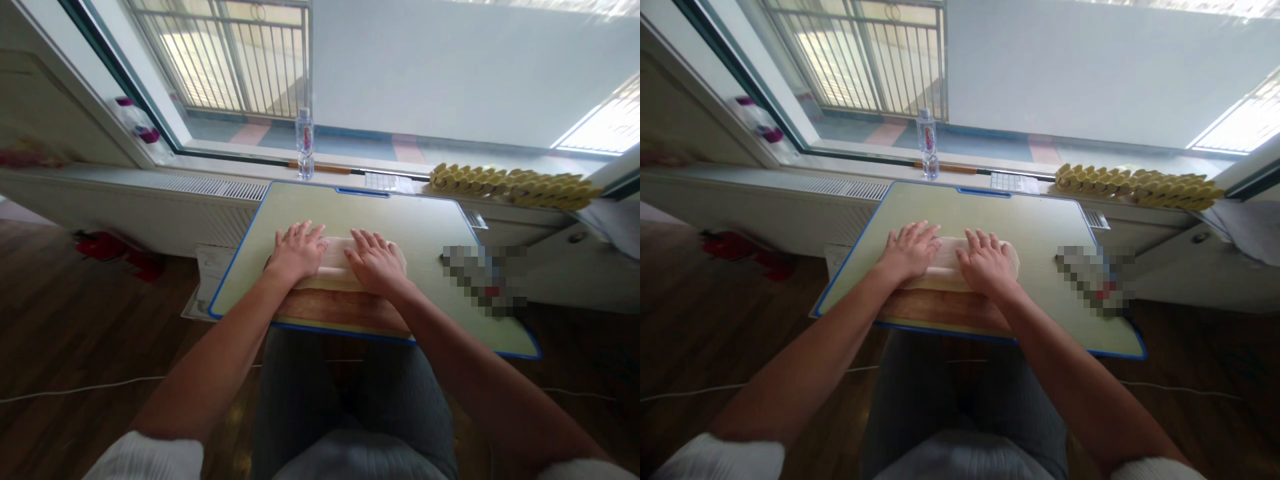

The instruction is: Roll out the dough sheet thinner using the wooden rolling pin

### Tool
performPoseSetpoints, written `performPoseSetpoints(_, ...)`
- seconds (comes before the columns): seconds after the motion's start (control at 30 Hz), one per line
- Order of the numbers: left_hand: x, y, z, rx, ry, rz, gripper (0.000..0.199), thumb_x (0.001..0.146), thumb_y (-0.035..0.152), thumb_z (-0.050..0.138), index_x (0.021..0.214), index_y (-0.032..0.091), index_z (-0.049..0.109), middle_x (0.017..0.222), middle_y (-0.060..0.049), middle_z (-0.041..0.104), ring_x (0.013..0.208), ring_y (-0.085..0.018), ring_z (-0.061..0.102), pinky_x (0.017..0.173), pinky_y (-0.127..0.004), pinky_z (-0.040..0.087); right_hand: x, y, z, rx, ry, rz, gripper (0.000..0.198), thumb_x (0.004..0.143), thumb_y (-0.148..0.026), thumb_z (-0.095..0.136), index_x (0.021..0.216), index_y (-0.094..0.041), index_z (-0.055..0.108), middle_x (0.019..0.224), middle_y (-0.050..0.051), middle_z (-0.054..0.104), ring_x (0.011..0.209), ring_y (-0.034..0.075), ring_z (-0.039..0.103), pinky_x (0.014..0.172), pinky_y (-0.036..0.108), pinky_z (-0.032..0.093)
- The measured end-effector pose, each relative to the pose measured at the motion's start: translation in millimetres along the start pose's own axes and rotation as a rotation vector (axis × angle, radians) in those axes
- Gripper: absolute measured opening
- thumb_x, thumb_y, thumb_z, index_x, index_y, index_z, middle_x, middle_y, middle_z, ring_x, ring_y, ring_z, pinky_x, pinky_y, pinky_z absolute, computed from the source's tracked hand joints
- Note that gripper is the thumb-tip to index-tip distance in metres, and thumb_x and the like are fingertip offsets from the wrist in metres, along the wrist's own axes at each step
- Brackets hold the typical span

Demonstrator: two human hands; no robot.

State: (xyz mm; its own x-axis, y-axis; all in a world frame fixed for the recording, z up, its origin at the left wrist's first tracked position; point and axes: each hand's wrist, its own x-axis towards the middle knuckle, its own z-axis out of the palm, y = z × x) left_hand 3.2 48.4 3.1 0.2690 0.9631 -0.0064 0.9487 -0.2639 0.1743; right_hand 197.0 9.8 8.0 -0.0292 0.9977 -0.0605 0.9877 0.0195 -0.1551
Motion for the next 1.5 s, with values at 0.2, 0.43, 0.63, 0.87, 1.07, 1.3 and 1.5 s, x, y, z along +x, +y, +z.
performPoseSetpoints(0.2,-27,6,-1,0.005,-0.013,0.023,0.063,0.108,0.054,0.026,0.166,0.034,0.039,0.175,-0.006,0.035,0.161,-0.033,0.03,0.13,-0.065,0.022,-31,-5,6,-0.051,0.083,-0.039,0.068,0.109,-0.053,0.024,0.17,-0.024,0.032,0.175,0.005,0.033,0.162,0.033,0.023,0.13,0.06,0.018)
performPoseSetpoints(0.43,-21,5,-3,0.003,-0.005,0.028,0.063,0.108,0.053,0.027,0.166,0.031,0.04,0.175,-0.009,0.034,0.16,-0.035,0.03,0.128,-0.068,0.022,-20,-4,6,-0.016,0.046,-0.005,0.069,0.109,-0.055,0.024,0.171,-0.024,0.029,0.175,0.005,0.032,0.162,0.033,0.024,0.129,0.059,0.021)
performPoseSetpoints(0.63,-35,7,1,0.014,0.027,0.043,0.062,0.108,0.054,0.027,0.164,0.031,0.044,0.174,-0.008,0.037,0.159,-0.035,0.032,0.129,-0.067,0.022,-38,-7,5,-0.048,0.092,-0.05,0.067,0.11,-0.053,0.025,0.169,-0.023,0.035,0.173,0.006,0.036,0.162,0.032,0.024,0.13,0.057,0.018)
performPoseSetpoints(0.87,-84,4,0,-0.054,0.182,0.211,0.062,0.101,0.065,0.05,0.153,0.032,0.056,0.166,-0.007,0.049,0.154,-0.031,0.04,0.131,-0.055,0.025,-80,-9,17,-0.031,0.228,-0.114,0.061,0.111,-0.052,0.029,0.163,-0.022,0.046,0.171,0.007,0.041,0.16,0.033,0.028,0.129,0.058,0.02)
performPoseSetpoints(1.07,-93,-4,-10,-0.187,0.148,0.405,0.022,0.093,0.037,0.074,0.111,0.025,0.074,0.118,-0.005,0.074,0.118,-0.026,0.063,0.112,-0.047,0.044,-66,2,17,0.124,0.284,-0.124,0.055,0.11,-0.048,0.036,0.156,-0.021,0.053,0.164,0.008,0.051,0.158,0.031,0.032,0.129,0.057,0.022)
performPoseSetpoints(1.3,-60,7,-11,-0.198,0.224,0.25,0.021,0.092,0.036,0.074,0.108,0.024,0.075,0.118,-0.006,0.076,0.118,-0.029,0.063,0.11,-0.049,0.044,7,14,-2,0.166,0.159,-0.084,0.057,0.11,-0.047,0.028,0.155,-0.022,0.053,0.163,0.008,0.052,0.155,0.031,0.037,0.127,0.059,0.027)
performPoseSetpoints(1.5,-27,1,-15,-0.191,0.178,0.183,0.024,0.091,0.048,0.073,0.096,0.025,0.077,0.116,-0.006,0.076,0.116,-0.029,0.064,0.107,-0.046,0.047,79,12,-5,0.096,-0.044,-0.116,0.074,0.103,-0.062,0.045,0.166,-0.024,0.037,0.172,0.01,0.038,0.157,0.034,0.033,0.126,0.064,0.025)
